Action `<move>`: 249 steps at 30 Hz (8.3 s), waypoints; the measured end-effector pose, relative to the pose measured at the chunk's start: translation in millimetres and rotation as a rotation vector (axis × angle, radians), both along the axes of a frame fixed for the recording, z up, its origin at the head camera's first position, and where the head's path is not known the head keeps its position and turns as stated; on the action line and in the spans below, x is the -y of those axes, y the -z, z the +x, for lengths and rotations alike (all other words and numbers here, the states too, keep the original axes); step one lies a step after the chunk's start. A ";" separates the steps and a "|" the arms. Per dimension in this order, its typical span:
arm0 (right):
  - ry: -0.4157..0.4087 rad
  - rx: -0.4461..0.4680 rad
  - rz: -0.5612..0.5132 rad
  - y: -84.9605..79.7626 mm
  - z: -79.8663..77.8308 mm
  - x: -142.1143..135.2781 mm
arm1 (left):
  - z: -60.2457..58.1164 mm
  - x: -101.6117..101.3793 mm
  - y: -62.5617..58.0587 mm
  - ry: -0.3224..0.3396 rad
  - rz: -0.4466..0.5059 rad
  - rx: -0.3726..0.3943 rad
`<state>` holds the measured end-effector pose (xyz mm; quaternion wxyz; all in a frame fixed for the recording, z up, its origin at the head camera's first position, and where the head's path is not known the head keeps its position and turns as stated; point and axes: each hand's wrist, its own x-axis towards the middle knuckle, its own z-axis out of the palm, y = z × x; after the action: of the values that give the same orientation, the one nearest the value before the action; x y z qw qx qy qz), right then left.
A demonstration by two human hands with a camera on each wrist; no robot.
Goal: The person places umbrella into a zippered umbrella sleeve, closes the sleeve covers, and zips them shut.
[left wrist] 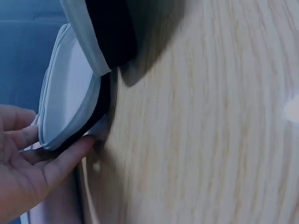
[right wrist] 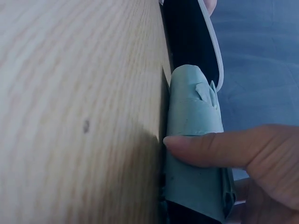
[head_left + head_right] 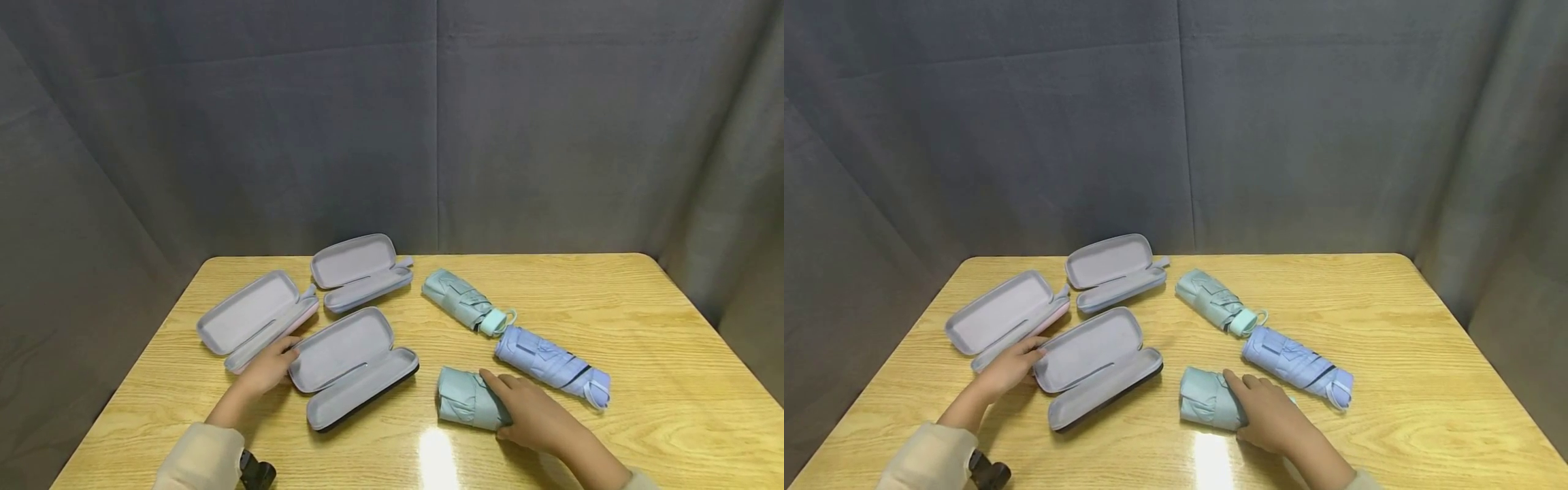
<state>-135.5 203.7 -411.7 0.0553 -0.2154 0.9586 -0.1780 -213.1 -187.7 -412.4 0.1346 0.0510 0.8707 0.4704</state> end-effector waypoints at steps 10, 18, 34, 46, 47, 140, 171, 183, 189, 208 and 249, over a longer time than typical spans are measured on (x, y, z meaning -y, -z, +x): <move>0.004 -0.067 0.035 -1.0 -0.7 3.8 | -1.9 5.6 6.2 -0.104 0.177 0.098; 0.003 -0.094 0.086 2.0 -0.5 10.3 | -1.2 10.3 12.5 -0.111 0.249 0.132; 0.002 -0.214 0.023 9.3 0.7 1.8 | 0.6 10.9 6.4 -0.121 0.337 0.163; 0.057 -0.267 -0.027 14.2 1.0 0.5 | 0.5 9.2 3.7 -0.133 0.387 0.130; 0.059 -0.270 -0.029 14.4 1.0 0.5 | 0.4 9.3 3.6 -0.135 0.389 0.127; -0.219 -0.438 -0.141 -2.0 -27.6 76.6 | -1.3 -7.4 1.9 -0.089 0.502 0.044; -0.327 -0.424 -0.084 -8.3 -35.4 99.7 | -0.6 -7.6 0.0 -0.068 0.535 0.029; -0.369 -0.435 -0.050 -8.4 -36.1 110.4 | -0.3 -6.9 0.4 -0.060 0.511 0.021; -0.388 -0.410 -0.028 -7.9 -34.8 114.0 | -0.1 -7.1 -0.1 -0.066 0.523 0.027; -0.404 -0.404 0.017 -0.5 -36.4 122.4 | -0.4 -6.0 2.4 -0.061 0.532 0.018; -0.465 -0.296 0.106 11.5 -44.1 124.4 | 1.0 -9.3 -0.4 -0.029 0.537 0.007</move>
<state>-179.6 79.4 -423.2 -0.0348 -0.4501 0.8890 -0.0767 -212.1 -178.4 -412.0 0.1126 0.0709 0.7147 0.6866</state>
